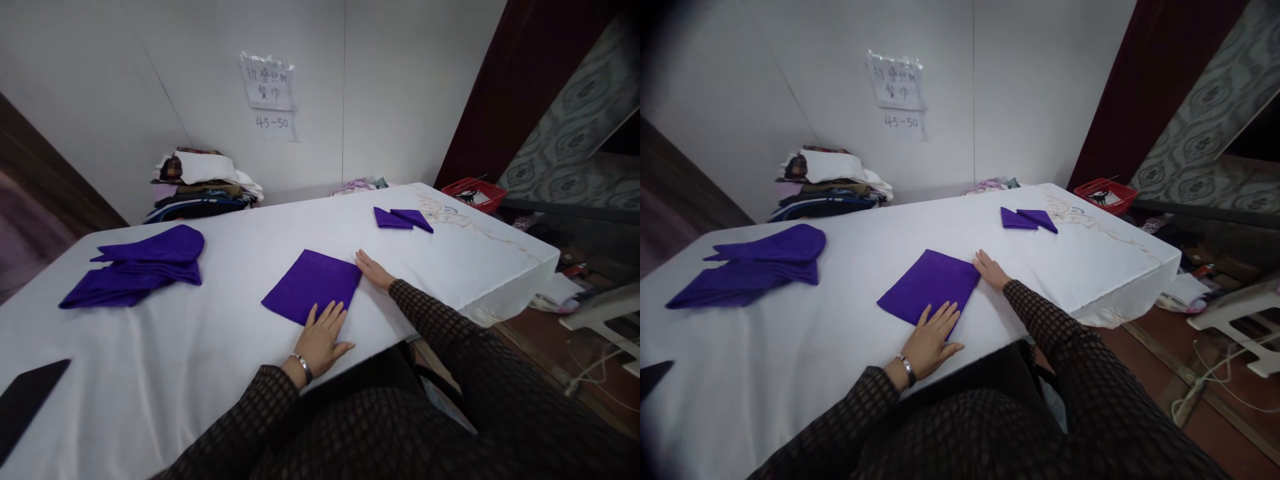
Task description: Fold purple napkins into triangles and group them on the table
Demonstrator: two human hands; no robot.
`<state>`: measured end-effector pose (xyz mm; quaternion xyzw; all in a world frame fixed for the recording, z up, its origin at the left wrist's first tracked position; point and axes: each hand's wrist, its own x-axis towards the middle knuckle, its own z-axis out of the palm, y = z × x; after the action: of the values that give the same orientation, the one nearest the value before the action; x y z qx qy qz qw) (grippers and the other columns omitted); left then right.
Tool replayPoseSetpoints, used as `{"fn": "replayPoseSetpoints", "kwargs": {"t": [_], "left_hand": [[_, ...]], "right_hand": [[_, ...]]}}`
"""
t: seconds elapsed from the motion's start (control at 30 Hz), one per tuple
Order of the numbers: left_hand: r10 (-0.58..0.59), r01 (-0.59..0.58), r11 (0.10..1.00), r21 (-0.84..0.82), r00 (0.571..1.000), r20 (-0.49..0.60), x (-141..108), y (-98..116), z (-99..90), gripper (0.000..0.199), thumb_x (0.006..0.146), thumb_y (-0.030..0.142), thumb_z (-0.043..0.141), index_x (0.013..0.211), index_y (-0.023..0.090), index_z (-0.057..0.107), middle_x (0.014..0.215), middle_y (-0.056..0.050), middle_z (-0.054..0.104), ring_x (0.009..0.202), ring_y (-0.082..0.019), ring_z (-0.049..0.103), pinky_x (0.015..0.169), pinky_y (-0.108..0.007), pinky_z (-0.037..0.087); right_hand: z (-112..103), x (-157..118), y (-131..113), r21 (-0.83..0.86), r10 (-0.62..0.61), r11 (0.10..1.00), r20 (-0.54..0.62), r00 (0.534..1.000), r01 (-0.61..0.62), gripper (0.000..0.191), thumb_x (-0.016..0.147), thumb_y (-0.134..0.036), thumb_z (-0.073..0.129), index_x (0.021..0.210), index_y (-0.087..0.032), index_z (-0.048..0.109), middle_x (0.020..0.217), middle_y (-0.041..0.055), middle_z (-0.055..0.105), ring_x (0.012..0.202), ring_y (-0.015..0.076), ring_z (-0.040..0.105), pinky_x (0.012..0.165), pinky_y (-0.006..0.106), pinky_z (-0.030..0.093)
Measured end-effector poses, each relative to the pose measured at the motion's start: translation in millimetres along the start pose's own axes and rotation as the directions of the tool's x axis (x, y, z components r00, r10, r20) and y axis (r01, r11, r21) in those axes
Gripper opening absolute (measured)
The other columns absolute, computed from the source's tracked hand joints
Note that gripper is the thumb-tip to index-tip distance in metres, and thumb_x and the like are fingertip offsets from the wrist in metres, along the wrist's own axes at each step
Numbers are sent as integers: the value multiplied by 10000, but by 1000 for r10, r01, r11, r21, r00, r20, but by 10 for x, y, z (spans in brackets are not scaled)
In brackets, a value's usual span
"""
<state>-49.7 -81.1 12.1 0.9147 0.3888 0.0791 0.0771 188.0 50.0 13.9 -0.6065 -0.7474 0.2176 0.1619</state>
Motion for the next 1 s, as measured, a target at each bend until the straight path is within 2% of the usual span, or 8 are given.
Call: {"fn": "replayPoseSetpoints", "kwargs": {"t": [0.07, 0.17, 0.27, 0.37, 0.5, 0.73, 0.9, 1.0], "left_hand": [[2, -2, 1000, -8, 1000, 11, 39, 5, 34, 649, 886, 580, 347, 1417, 208, 328, 1495, -88, 309, 1392, -247, 208, 1131, -523, 93], [-6, 6, 1000, -6, 998, 59, 51, 7, 111, 681, 878, 604, 338, 1420, 193, 320, 1498, -95, 298, 1393, -256, 205, 1124, -538, 119], [-14, 14, 1000, 2, 996, 93, 38, 4, 172, 707, 869, 623, 334, 1423, 185, 316, 1491, -109, 308, 1389, -269, 217, 1118, -549, 138], [-9, 9, 1000, 1, 995, 98, 26, -7, 200, 724, 867, 638, 310, 1427, 178, 308, 1494, -109, 300, 1390, -273, 213, 1118, -553, 133], [4, -4, 1000, -3, 997, 82, 13, -24, 212, 742, 861, 656, 292, 1427, 176, 306, 1494, -102, 301, 1391, -269, 212, 1122, -546, 126], [29, -30, 1000, 4, 998, 53, -7, -35, 222, 726, 864, 640, 321, 1435, 192, 285, 1489, -99, 317, 1389, -260, 218, 1130, -528, 106], [25, -25, 1000, 8, 997, 67, -4, -30, 212, 734, 860, 636, 342, 1433, 181, 285, 1492, -101, 309, 1385, -265, 229, 1124, -535, 128], [25, -25, 1000, 3, 997, 67, -5, -33, 222, 741, 857, 637, 351, 1432, 174, 287, 1493, -101, 305, 1385, -267, 229, 1123, -538, 129]], "right_hand": [[-33, 60, -95, -14, 18, 1000, -47, 999, -19, 680, 943, -558, 102, 1457, -134, 241, 1533, 125, 156, 1410, 218, 118, 1114, 471, 153], [69, 67, -306, -134, -106, 986, -65, 992, 97, 678, 937, -571, 186, 1440, -127, 285, 1522, 137, 200, 1407, 250, 134, 1112, 500, 116], [301, -11, -489, -250, -289, 927, -3, 957, 279, 662, 930, -576, 235, 1433, -152, 306, 1515, 129, 234, 1401, 259, 155, 1113, 503, 93], [485, -72, -541, -305, -351, 885, 60, 935, 352, 680, 922, -591, 243, 1432, -146, 309, 1511, 134, 245, 1399, 269, 160, 1114, 503, 89], [501, -19, -430, -320, -318, 890, 74, 945, 324, 735, 896, -644, 230, 1449, -160, 272, 1518, 138, 221, 1398, 282, 154, 1105, 525, 100], [285, 345, -67, -279, -196, 939, 49, 979, 201, 737, 883, -667, 242, 1454, -202, 258, 1528, 120, 194, 1404, 281, 127, 1102, 529, 78], [-33, 548, 300, -17, 30, 999, -85, 996, -32, 630, 928, -554, 280, 1380, -133, 403, 1476, 142, 326, 1385, 275, 211, 1117, 471, 132], [-167, 497, 463, 68, 32, 997, -78, 996, -26, 534, 934, -519, 296, 1209, -165, 586, 1458, 108, 369, 1381, 237, 235, 1111, 407, 208]]}}
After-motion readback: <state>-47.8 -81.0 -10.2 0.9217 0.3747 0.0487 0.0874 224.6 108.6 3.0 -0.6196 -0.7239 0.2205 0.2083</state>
